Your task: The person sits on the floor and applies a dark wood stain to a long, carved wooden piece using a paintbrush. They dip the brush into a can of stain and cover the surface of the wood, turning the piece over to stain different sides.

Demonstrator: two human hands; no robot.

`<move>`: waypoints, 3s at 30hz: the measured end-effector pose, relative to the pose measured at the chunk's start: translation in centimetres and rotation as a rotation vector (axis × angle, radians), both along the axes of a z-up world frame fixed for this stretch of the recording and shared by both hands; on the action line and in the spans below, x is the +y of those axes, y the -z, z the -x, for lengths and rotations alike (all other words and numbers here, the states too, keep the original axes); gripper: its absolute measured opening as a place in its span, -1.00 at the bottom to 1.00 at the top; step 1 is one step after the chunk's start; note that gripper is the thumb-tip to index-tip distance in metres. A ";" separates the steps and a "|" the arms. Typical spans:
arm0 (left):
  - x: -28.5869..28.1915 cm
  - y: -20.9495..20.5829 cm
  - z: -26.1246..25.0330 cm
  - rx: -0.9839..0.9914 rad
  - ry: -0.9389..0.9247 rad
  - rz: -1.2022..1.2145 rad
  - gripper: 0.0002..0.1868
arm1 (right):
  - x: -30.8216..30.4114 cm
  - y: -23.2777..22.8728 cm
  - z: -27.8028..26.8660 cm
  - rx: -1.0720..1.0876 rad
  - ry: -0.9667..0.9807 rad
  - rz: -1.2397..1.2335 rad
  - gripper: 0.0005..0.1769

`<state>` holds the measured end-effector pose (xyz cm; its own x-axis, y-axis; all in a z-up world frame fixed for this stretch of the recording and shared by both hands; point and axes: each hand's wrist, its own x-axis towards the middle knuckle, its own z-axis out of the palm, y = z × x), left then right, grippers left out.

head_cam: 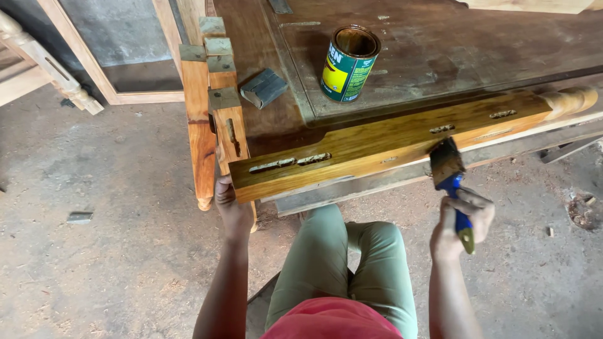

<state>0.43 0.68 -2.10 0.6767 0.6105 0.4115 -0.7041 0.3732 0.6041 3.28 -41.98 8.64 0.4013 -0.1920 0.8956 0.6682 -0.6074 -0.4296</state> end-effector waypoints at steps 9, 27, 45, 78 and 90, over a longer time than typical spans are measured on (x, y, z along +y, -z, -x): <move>1.0 1.2 -0.8 -0.034 0.070 0.018 -0.75 | 5.7 -2.3 4.1 -0.033 -0.295 0.144 -0.83; 3.1 2.8 -0.9 0.100 0.050 -0.064 -0.64 | 5.0 -0.8 4.3 0.057 -0.235 0.069 -0.80; 4.2 2.5 0.9 0.219 0.026 -0.182 -0.53 | -16.8 3.8 -16.3 -0.163 0.154 -0.213 -0.82; 3.9 8.4 2.2 0.470 -0.238 -0.042 -0.48 | -4.6 1.8 -5.3 -0.047 -0.057 0.036 -0.83; 4.4 -2.3 5.2 0.006 -0.044 0.170 -0.44 | -8.2 0.6 -4.6 -0.114 -0.298 -0.345 -0.87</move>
